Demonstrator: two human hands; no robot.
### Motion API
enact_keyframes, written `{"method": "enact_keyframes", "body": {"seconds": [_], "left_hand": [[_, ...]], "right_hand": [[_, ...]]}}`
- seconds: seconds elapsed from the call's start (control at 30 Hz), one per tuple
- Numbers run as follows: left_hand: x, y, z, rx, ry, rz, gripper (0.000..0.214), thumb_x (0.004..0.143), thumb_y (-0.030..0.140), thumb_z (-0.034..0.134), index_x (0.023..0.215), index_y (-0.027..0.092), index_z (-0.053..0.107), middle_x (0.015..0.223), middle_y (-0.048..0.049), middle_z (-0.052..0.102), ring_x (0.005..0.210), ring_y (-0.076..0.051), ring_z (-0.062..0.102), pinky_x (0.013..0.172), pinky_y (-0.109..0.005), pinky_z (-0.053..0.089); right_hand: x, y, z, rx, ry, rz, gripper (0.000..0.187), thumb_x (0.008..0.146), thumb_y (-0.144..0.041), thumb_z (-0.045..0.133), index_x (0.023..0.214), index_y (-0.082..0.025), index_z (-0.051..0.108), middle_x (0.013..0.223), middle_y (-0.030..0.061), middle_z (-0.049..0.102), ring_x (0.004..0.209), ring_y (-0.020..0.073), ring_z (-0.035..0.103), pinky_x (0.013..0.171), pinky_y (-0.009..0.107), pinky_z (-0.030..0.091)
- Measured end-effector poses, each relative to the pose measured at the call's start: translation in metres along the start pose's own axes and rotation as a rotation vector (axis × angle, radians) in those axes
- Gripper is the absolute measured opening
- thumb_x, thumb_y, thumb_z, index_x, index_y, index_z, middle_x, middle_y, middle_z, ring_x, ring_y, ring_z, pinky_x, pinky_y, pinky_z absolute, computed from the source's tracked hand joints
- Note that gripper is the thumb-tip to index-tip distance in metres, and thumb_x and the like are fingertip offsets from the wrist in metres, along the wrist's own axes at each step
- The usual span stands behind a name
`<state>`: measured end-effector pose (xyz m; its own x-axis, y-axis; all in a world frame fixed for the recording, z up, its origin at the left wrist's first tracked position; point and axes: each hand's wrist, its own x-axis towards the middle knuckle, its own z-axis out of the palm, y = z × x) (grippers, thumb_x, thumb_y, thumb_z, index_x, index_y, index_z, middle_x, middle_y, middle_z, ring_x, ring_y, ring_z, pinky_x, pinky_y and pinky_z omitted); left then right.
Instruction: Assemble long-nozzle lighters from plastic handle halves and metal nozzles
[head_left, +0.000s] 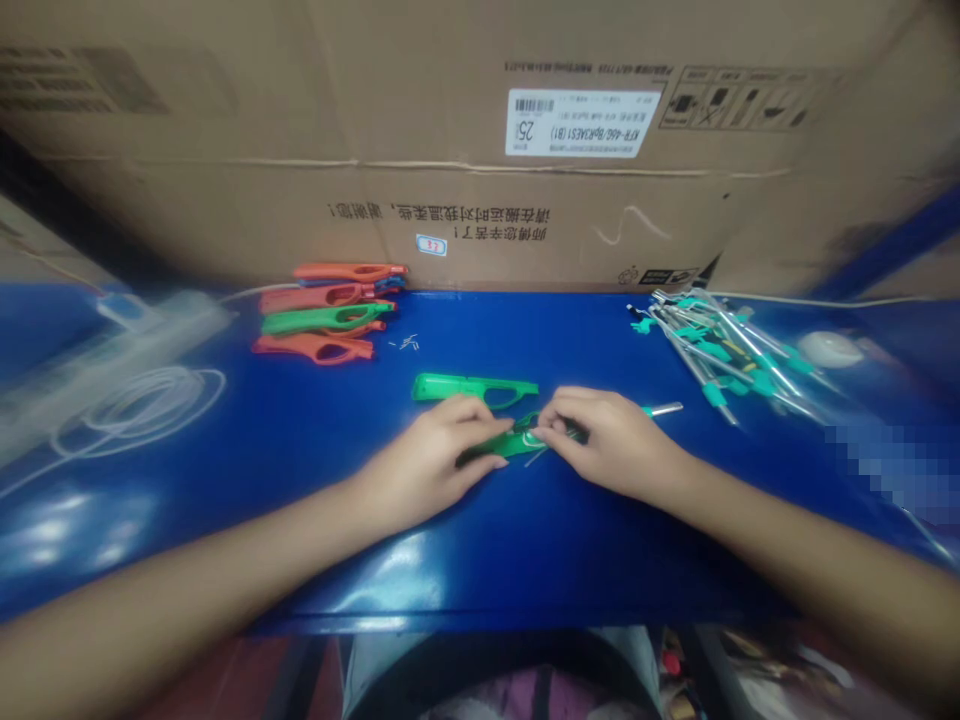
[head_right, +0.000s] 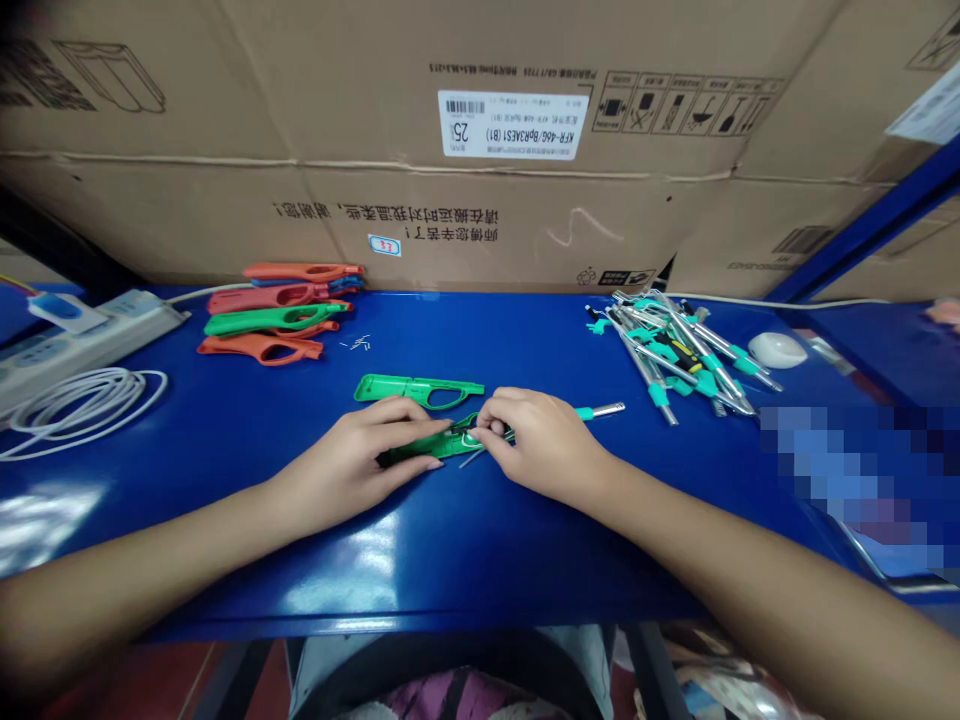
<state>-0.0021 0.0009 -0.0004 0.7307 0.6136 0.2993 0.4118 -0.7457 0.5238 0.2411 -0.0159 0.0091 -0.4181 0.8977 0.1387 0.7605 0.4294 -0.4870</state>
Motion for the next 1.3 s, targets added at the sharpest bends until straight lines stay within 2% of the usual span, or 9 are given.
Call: {"method": "enact_keyframes", "body": {"seconds": [0.2,0.37,0.5,0.67,0.9,1.13,1.3], "left_hand": [[0.000,0.003,-0.004,0.046,-0.090,0.012,0.039,0.098,0.015,0.055,0.137,0.019,0.057,0.116,-0.0100,0.060,0.109,-0.022,0.056,0.097,-0.039,0.051],[0.002,0.009,-0.008,0.098,-0.165,0.016,0.034,0.101,0.016,0.047,0.133,0.020,0.059,0.123,-0.0110,0.058,0.113,-0.024,0.052,0.100,-0.042,0.049],[0.001,0.010,-0.009,0.148,-0.169,0.023,0.035,0.101,0.017,0.048,0.135,0.018,0.057,0.125,-0.0111,0.060,0.115,-0.024,0.053,0.101,-0.043,0.050],[-0.004,0.005,-0.008,0.242,-0.101,0.069,0.037,0.100,0.019,0.053,0.136,0.014,0.057,0.127,-0.0116,0.064,0.115,-0.025,0.057,0.102,-0.043,0.051],[-0.003,0.009,-0.008,0.413,-0.125,0.128,0.033,0.102,0.020,0.047,0.128,0.008,0.065,0.111,-0.0153,0.068,0.103,-0.027,0.062,0.090,-0.045,0.059],[-0.005,0.013,-0.010,0.346,-0.133,0.085,0.030,0.100,0.016,0.048,0.122,0.008,0.068,0.113,-0.0145,0.069,0.103,-0.026,0.064,0.091,-0.042,0.059],[-0.004,0.009,-0.011,0.220,-0.115,0.024,0.033,0.098,0.016,0.051,0.130,0.013,0.060,0.119,-0.0115,0.067,0.109,-0.024,0.061,0.098,-0.041,0.054]], "right_hand": [[-0.003,-0.001,-0.006,0.054,-0.045,-0.043,0.012,0.093,-0.019,0.056,0.086,-0.019,0.066,0.085,0.0019,0.065,0.075,0.0145,0.058,0.067,0.027,0.040],[-0.005,0.000,-0.016,0.009,-0.147,-0.176,0.011,0.094,-0.021,0.055,0.101,-0.021,0.063,0.102,0.0038,0.062,0.085,0.0161,0.058,0.073,0.028,0.043],[-0.004,0.002,-0.019,-0.051,-0.192,-0.253,0.012,0.096,-0.024,0.054,0.106,-0.021,0.060,0.104,0.0038,0.061,0.090,0.0171,0.059,0.074,0.029,0.044],[-0.003,0.002,-0.019,-0.089,-0.190,-0.261,0.009,0.096,-0.025,0.054,0.104,-0.021,0.058,0.101,0.0029,0.061,0.088,0.0165,0.058,0.071,0.028,0.043],[-0.003,0.000,-0.021,-0.136,-0.202,-0.294,0.011,0.096,-0.025,0.055,0.105,-0.021,0.058,0.102,0.0032,0.063,0.093,0.0181,0.059,0.074,0.029,0.043],[-0.002,-0.003,-0.021,-0.116,-0.197,-0.309,0.010,0.099,-0.026,0.050,0.103,-0.021,0.058,0.099,0.0036,0.062,0.088,0.0168,0.059,0.073,0.028,0.044],[-0.003,0.000,-0.020,-0.108,-0.203,-0.325,0.010,0.098,-0.026,0.053,0.105,-0.020,0.058,0.103,0.0045,0.061,0.089,0.0172,0.059,0.075,0.029,0.045]]}}
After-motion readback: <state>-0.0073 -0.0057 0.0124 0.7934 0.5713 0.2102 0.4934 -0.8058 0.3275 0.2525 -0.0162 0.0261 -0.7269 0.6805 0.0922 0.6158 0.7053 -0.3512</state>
